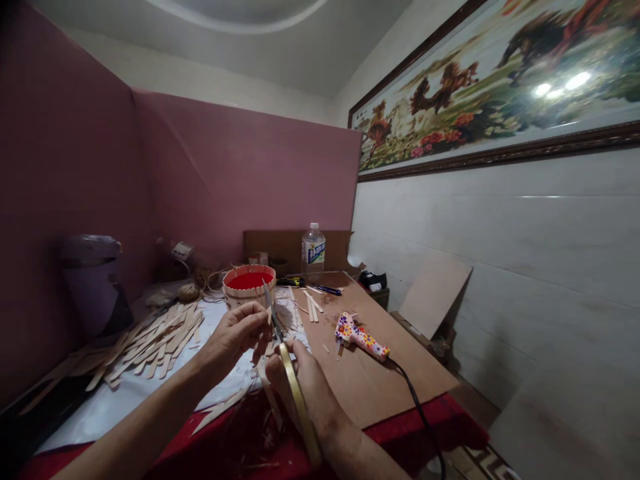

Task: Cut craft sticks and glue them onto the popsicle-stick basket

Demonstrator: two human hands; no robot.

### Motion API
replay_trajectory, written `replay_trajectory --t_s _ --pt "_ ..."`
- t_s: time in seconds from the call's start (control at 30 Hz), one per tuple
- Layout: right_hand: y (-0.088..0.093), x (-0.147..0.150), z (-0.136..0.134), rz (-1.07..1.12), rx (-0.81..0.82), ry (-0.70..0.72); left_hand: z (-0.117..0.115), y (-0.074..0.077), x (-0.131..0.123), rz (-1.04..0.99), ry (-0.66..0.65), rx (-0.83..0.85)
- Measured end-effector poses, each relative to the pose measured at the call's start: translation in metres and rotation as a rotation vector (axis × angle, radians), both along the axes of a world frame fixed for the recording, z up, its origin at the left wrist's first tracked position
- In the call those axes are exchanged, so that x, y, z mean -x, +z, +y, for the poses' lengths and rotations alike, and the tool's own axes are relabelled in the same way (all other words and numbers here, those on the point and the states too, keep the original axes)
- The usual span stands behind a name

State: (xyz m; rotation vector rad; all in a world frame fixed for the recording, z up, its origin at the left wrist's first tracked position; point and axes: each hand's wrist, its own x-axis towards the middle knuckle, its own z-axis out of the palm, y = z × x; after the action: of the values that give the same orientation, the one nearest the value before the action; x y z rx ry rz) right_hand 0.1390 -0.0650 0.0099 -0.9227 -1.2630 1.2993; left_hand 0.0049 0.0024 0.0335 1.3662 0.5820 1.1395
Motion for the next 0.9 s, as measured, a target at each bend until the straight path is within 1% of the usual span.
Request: replay_trajectory --t_s 0.07,0.2,0.3,0.43,0.5,0.6,0.67,0.77,0.9 --pt "0.007 0.003 -0.003 0.026 0.052 0.027 0.0 0.0 0.0 0.001 -0.002 0.003" --pt "0.015 0.01 -0.008 0.07 0.137 -0.008 -0.003 0.002 0.0 -0.022 -0.01 0.016" --pt "0.012 0.013 -0.007 0.069 0.147 -0.06 -0.006 0.003 0.0 -0.03 -0.001 0.016" --pt "0.0 0.011 0.0 0.06 0.16 -0.127 -0.006 0.002 0.001 -0.029 -0.012 0.017" --pt "-0.003 0.008 0.004 0.044 0.088 -0.162 -0.006 0.001 0.001 -0.039 -0.011 0.03" --pt "0.002 0.006 0.011 0.046 -0.053 -0.248 -0.005 -0.001 0.002 -0.032 0.009 0.035" --pt "0.008 0.006 0.014 0.08 -0.074 -0.284 -0.005 -0.002 0.002 -0.006 0.033 0.029" --pt "0.018 0.008 0.017 0.137 -0.09 -0.29 -0.007 -0.004 0.002 0.042 0.065 0.022" --pt "0.022 0.009 0.022 0.185 -0.132 -0.285 -0.009 -0.004 -0.001 0.093 0.088 -0.005"
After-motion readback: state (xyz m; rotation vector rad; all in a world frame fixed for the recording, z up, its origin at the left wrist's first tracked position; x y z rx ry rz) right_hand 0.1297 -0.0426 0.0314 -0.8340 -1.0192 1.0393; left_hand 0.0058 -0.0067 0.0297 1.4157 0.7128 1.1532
